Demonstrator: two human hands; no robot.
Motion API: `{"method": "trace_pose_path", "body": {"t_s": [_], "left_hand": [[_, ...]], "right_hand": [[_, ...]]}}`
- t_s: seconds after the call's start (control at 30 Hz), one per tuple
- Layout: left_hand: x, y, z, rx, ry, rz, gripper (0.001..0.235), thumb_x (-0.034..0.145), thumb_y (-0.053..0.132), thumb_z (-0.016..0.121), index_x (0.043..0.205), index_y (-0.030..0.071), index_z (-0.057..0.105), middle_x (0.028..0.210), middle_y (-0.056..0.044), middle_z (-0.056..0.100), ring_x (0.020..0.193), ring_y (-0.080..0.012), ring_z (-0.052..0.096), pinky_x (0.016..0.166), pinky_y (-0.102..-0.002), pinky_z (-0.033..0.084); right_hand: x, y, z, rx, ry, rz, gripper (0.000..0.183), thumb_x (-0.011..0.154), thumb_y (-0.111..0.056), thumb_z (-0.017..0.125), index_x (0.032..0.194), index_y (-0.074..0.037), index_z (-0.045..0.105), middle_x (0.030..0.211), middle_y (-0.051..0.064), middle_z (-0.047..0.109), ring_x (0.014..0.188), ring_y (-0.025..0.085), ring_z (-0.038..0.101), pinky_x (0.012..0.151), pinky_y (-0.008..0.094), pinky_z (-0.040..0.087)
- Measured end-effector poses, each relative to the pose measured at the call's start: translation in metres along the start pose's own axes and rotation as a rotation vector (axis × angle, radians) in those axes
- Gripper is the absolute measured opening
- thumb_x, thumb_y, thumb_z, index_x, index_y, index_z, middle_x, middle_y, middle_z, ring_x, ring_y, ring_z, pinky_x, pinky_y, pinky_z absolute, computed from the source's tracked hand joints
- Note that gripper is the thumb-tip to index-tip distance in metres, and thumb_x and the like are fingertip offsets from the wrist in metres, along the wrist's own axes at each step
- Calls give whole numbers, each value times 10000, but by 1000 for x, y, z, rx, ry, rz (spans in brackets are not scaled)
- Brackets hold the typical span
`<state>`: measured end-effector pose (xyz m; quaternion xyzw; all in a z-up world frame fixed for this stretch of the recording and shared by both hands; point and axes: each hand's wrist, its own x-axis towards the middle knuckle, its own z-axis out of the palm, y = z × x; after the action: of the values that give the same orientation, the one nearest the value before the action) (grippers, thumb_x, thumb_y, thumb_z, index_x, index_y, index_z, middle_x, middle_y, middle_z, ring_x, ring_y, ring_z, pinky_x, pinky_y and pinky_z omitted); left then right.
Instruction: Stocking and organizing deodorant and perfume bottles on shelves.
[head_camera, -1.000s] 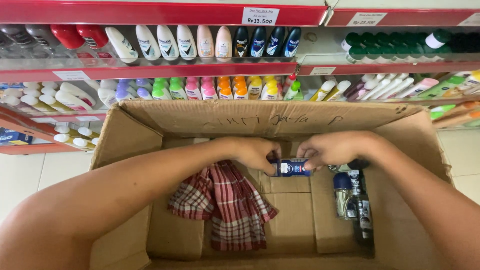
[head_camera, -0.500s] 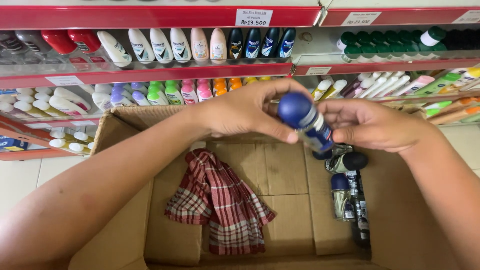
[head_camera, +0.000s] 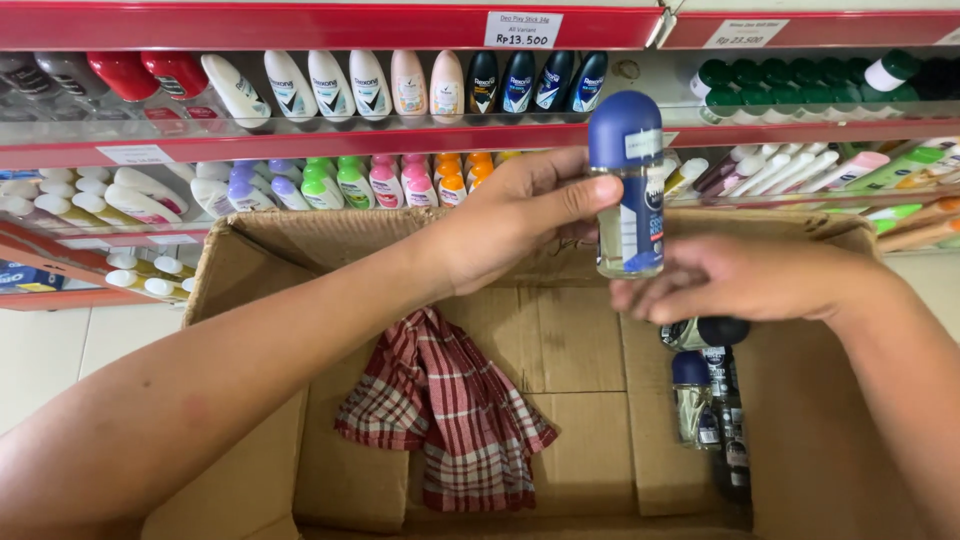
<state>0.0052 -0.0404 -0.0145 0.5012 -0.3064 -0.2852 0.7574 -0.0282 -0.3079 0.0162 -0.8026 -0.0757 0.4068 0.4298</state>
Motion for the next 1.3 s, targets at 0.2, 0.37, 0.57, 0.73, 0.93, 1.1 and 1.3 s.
{"method": "trace_pose_path", "body": {"t_s": [0.2,0.37,0.57,0.73,0.93,1.1,1.3], "left_hand": [[3,1,-2,-69,74,-20,559,1034,367,621,1466,24,537,1328,-63,649,1200,-141,600,1021,-351,509],[8,6,-6,-151,50,10,518,1060,357,620,1423,-9,570,1309,-84,660,1212,-170,628,1091,-401,528],[8,3,-13,-190,70,7,478,1072,353,613,1382,-11,589,1278,-89,673,1198,-181,634,1096,-410,526],[9,6,-10,-191,79,-22,492,1056,366,600,1404,19,581,1297,-47,662,1208,-149,609,1089,-390,511],[12,6,-11,-180,124,-20,475,1055,376,609,1371,21,625,1294,-64,668,1157,-153,602,993,-365,487],[17,20,-8,-231,74,-19,425,1040,399,618,1295,60,647,1258,-62,668,1165,-174,603,1016,-391,482],[17,23,0,-315,45,-61,458,1040,408,623,1294,29,648,1264,-123,667,1163,-227,624,1029,-443,506]], "right_hand": [[19,20,15,-1016,-45,708,555,879,-429,807,1354,-178,670,1330,73,712,1246,258,660,1065,384,509],[43,97,1,-1263,-98,690,676,792,-250,827,1400,-90,578,1292,155,693,1204,321,676,984,411,560],[37,46,-4,-1064,-97,711,593,903,-549,667,1172,-27,752,1186,172,766,1101,328,726,983,407,546],[37,43,-4,-986,22,659,488,890,-449,680,1171,-60,764,1198,159,762,1090,320,733,987,418,551],[46,68,1,-1185,-67,665,304,874,-221,689,1111,-65,797,1165,158,770,1074,304,741,962,379,572],[58,66,57,-1211,73,321,284,959,-136,557,1165,-100,750,1213,148,716,1106,339,712,923,443,583],[61,-2,154,-739,-175,-302,927,835,-330,789,1558,-162,233,1614,240,227,1444,416,326,1147,505,343]]}}
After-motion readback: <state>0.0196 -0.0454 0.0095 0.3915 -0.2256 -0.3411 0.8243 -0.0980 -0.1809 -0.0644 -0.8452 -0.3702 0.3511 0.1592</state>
